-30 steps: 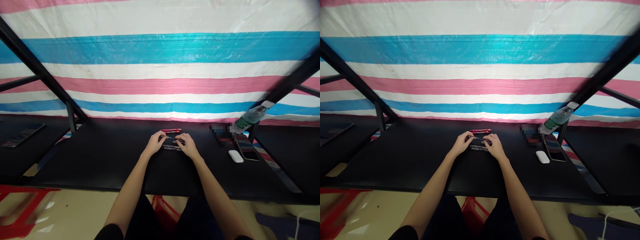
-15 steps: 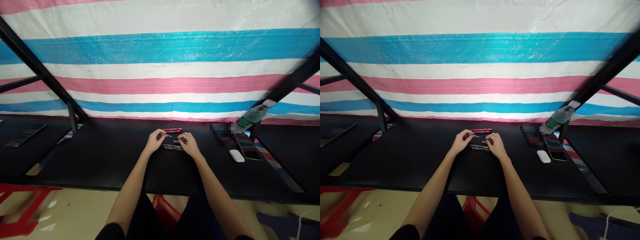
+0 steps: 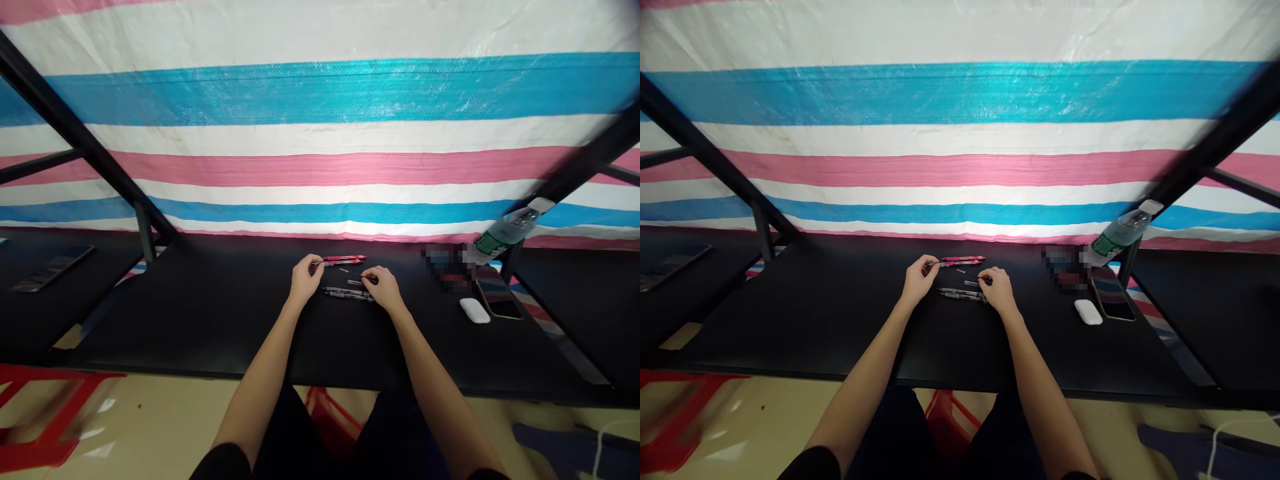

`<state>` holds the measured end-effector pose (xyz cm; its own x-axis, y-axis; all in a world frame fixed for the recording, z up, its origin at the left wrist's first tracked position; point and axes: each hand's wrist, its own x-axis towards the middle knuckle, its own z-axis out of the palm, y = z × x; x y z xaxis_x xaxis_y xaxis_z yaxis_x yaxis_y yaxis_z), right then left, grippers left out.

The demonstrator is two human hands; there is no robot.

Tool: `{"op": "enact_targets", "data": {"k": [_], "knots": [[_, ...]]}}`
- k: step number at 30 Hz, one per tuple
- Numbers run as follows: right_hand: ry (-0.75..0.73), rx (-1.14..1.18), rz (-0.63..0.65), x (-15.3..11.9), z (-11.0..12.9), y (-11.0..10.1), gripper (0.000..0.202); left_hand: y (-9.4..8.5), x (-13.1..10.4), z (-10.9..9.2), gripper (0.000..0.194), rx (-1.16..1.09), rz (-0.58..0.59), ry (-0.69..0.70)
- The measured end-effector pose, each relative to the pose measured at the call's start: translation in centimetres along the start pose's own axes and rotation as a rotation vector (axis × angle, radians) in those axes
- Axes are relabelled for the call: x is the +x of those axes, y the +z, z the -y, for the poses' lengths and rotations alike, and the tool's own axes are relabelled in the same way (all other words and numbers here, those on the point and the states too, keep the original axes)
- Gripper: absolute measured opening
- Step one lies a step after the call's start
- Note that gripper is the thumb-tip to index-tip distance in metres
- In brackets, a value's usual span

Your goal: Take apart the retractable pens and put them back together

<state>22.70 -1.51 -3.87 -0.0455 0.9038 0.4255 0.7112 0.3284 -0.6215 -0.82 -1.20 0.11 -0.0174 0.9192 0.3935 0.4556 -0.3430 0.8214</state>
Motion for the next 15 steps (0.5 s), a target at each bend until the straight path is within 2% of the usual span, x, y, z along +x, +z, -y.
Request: {"op": "enact_targets", "data": {"k": [9, 15], "knots": [[-0.032, -0.002, 0.030, -0.3, 0.8, 0.5, 0.015, 0.2, -0.1, 0.2, 0.010, 0.036, 0.054, 0.029], [-0.076, 0.074, 0.049, -0.1, 1.1, -0.6, 0.009, 0.2, -0.2, 0.5, 0.010, 0.047, 0.071, 0.044]]}}
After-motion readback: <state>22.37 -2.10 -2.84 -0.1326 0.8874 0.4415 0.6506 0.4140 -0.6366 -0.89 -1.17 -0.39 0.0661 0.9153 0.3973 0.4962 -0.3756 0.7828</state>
